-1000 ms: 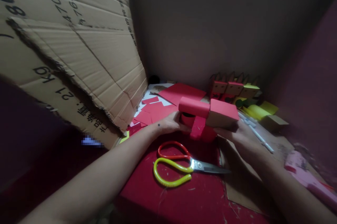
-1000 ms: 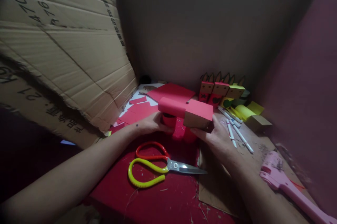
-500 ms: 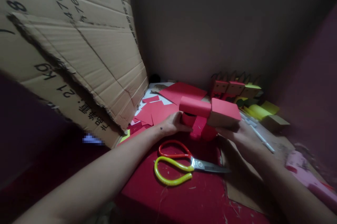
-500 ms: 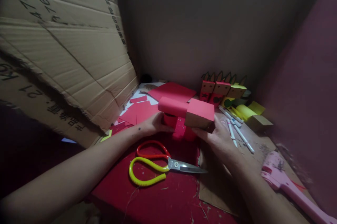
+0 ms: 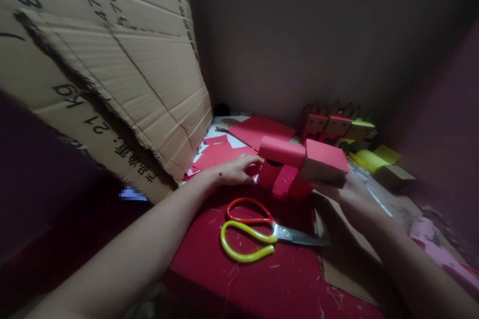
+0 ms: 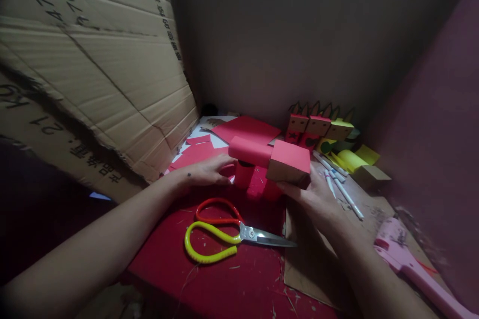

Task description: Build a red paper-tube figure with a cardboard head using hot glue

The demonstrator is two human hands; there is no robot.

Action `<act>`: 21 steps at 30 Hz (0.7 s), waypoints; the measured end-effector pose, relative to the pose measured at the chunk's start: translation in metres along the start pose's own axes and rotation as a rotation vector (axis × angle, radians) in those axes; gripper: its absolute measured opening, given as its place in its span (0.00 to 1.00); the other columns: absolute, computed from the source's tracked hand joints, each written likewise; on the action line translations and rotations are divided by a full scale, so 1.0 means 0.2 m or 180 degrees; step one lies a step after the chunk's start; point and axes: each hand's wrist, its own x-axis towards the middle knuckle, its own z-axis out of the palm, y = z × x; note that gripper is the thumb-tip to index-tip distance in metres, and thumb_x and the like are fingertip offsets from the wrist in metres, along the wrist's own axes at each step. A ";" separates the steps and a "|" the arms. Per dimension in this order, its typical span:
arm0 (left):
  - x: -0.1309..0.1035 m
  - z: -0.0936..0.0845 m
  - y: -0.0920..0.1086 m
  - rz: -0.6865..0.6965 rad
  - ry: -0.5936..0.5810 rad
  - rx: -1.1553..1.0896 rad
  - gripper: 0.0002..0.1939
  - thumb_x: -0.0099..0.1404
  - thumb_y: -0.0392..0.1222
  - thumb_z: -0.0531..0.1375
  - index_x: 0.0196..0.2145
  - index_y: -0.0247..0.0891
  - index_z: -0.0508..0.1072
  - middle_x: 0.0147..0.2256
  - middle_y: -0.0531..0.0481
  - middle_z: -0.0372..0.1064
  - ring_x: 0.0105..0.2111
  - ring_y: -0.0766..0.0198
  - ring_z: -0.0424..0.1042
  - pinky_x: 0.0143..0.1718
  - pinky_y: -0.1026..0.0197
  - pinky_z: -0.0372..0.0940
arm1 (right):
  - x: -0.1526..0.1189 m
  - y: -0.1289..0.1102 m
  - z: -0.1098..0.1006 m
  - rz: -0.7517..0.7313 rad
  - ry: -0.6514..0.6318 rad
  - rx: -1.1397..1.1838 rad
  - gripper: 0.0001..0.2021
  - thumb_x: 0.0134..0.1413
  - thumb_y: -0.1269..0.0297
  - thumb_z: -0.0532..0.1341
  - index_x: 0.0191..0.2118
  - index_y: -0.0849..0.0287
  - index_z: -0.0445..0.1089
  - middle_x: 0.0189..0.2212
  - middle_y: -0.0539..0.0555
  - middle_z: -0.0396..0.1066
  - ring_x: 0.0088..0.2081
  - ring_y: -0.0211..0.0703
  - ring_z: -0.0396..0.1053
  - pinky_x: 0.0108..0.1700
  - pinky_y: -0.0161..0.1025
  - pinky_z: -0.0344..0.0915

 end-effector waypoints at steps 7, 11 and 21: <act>0.00 -0.02 0.00 0.0025 -0.0240 0.0544 0.18 0.42 0.29 0.64 0.34 0.41 0.76 0.39 0.49 0.71 0.44 0.52 0.62 0.52 0.50 0.51 | 0.01 -0.01 0.00 -0.0103 -0.0012 -0.0126 0.21 0.42 0.59 0.68 0.45 0.52 0.70 0.43 0.54 0.75 0.46 0.56 0.71 0.45 0.49 0.70; 0.00 -0.01 0.00 0.0063 -0.0168 0.0393 0.17 0.43 0.31 0.66 0.34 0.40 0.75 0.39 0.49 0.71 0.45 0.52 0.63 0.52 0.50 0.54 | 0.01 -0.02 0.00 -0.0136 0.0012 -0.0116 0.24 0.41 0.58 0.68 0.48 0.52 0.69 0.44 0.55 0.74 0.46 0.57 0.71 0.45 0.50 0.70; 0.02 0.24 0.05 -0.0028 0.0177 -0.1012 0.26 0.48 0.39 0.69 0.46 0.34 0.69 0.42 0.41 0.72 0.42 0.52 0.71 0.41 0.54 0.68 | 0.01 -0.02 -0.02 -0.0094 -0.0090 -0.0194 0.16 0.41 0.58 0.69 0.39 0.54 0.73 0.39 0.54 0.76 0.46 0.58 0.71 0.45 0.51 0.70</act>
